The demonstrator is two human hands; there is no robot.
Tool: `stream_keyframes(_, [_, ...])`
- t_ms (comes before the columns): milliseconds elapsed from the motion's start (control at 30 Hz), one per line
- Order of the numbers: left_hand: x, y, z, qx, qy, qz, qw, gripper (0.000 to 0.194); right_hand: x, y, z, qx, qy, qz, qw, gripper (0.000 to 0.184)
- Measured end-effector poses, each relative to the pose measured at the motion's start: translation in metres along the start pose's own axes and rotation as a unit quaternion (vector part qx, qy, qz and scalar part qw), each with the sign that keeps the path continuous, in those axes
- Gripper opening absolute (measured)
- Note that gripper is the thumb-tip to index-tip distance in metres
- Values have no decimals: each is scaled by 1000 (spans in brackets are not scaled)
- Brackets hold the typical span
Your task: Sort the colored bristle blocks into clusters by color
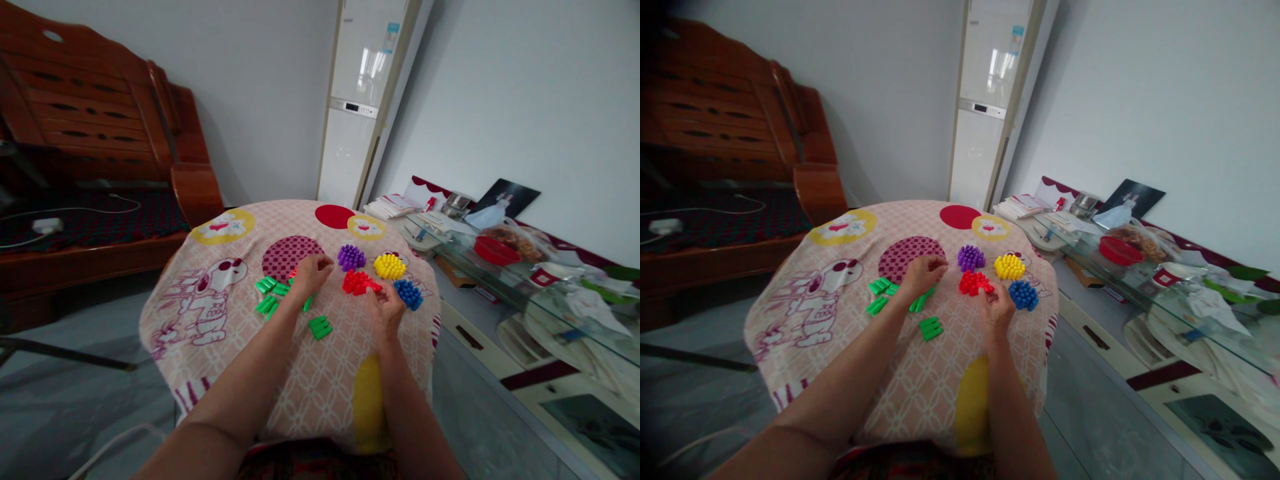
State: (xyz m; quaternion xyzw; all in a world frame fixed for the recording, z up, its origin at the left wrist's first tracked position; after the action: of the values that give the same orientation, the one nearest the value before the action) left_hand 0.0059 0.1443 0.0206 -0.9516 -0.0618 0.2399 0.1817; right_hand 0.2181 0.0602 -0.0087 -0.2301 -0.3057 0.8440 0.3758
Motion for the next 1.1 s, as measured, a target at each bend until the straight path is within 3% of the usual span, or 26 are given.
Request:
stream_keyframes(100, [-28,-9,15,8,-168,-74,983,20,-9,-6,-11,28,40,-27,998,28])
stream_keyframes(233, [-44,-13,42,-40,-309,-51,949,26,-7,-6,-16,36,74,-4,997,28])
stream_keyframes(367, [-42,-15,60,-69,-332,23,940,24,-3,-4,-15,44,97,25,994,27])
stream_keyframes(533, [-45,-19,62,-76,-284,12,956,19,-4,-5,-15,60,119,26,991,27])
stream_keyframes(633, [-48,-19,51,-47,-216,-27,975,14,-6,-5,-17,68,118,11,991,29])
stream_keyframes(767, [-40,-14,16,36,-86,-68,993,15,-8,-6,-20,80,106,-9,991,32])
stream_keyframes(933, [-1,8,-33,120,31,19,992,19,-11,-7,-21,89,100,-41,990,32])
stream_keyframes(1100, [31,25,-49,123,69,83,986,27,-12,-7,-22,92,110,-46,989,34])
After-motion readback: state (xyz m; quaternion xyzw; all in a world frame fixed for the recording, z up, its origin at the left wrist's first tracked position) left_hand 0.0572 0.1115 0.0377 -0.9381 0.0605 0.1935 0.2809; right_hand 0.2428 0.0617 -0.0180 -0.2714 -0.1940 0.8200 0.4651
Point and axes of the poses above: each hand's wrist, its own y-axis away from the middle knuckle, its own x-axis out of the palm, z = x × y, the point moved 5 cm from there along -y, towards the middle knuckle, and after that the axes turned 10 degrees about -z, right-handed, at the moved point
